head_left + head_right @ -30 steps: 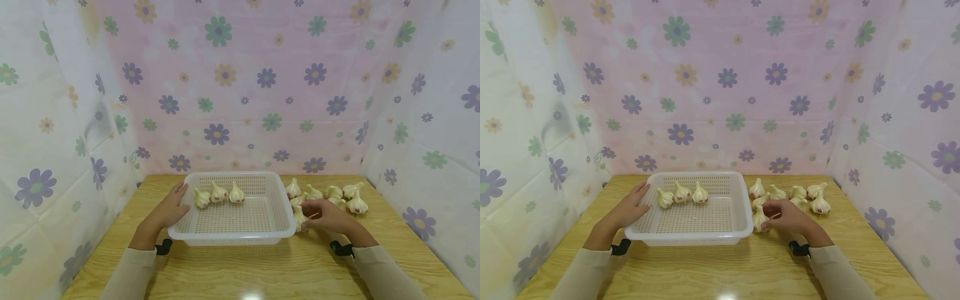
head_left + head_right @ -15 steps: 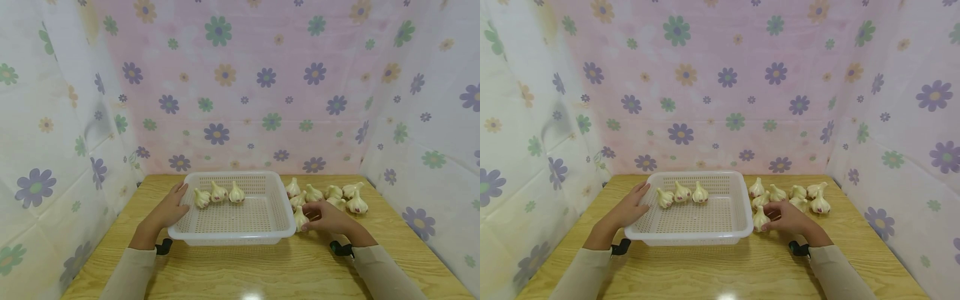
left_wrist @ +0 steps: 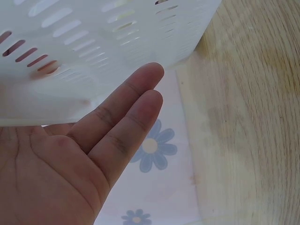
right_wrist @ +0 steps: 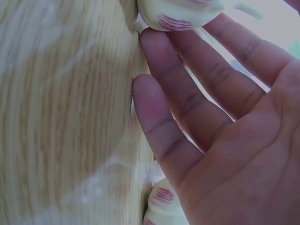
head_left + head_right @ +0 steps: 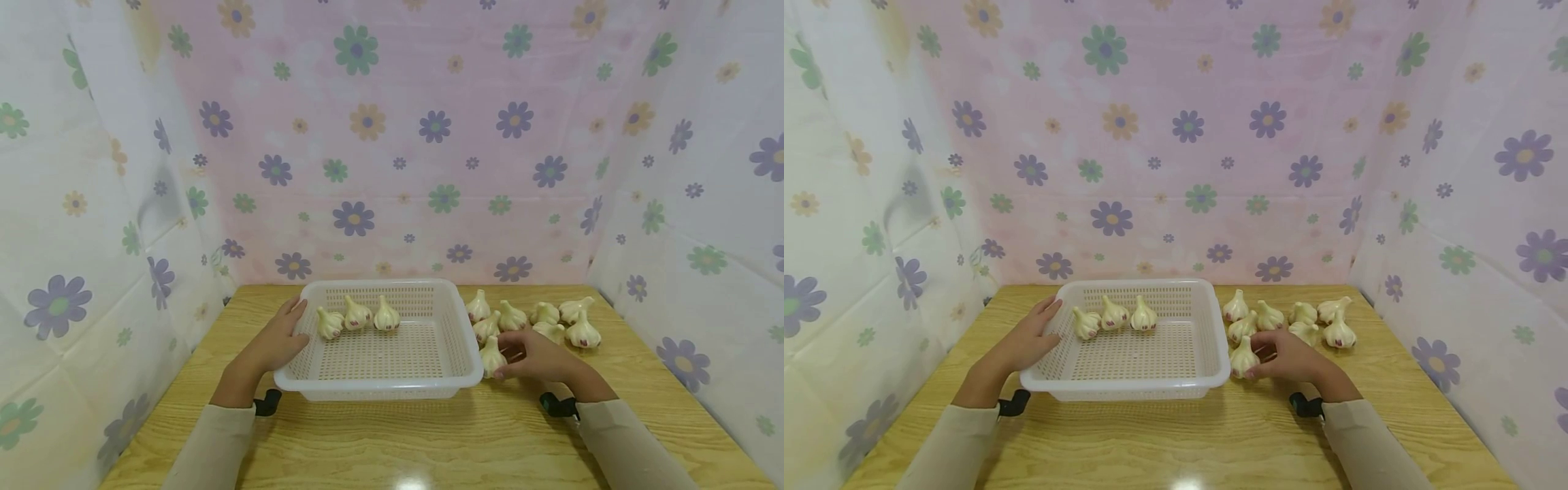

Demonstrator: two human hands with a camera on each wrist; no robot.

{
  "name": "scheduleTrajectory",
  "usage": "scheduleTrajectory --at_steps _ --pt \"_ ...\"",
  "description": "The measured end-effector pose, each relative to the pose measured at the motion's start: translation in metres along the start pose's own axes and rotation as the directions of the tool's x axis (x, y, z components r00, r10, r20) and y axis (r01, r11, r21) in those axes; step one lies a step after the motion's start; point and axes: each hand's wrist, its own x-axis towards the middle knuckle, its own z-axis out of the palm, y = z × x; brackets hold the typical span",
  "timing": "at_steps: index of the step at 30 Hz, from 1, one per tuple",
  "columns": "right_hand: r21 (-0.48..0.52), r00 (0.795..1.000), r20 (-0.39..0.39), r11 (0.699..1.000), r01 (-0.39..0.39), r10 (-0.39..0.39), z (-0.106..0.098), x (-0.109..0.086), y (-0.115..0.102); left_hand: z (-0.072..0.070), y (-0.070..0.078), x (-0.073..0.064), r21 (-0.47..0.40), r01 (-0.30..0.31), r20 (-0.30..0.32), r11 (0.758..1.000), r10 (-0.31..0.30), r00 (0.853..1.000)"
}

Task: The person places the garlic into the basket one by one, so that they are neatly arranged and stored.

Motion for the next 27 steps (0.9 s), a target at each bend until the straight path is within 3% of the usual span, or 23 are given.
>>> scheduleTrajectory --at_steps 13,27 --pt "-0.004 0.999 0.023 0.999 -0.045 0.045 -0.0003 -0.0014 -0.0005 0.0008 -0.0007 0.0005 0.008 0.006 -0.002 1.0 -0.006 1.0" --pt "-0.044 1.0 0.003 0.999 -0.031 0.031 -0.0008 -0.0027 -0.0057 0.0008 -0.0006 0.0007 0.015 -0.01 -0.013 1.0 0.01 1.0"
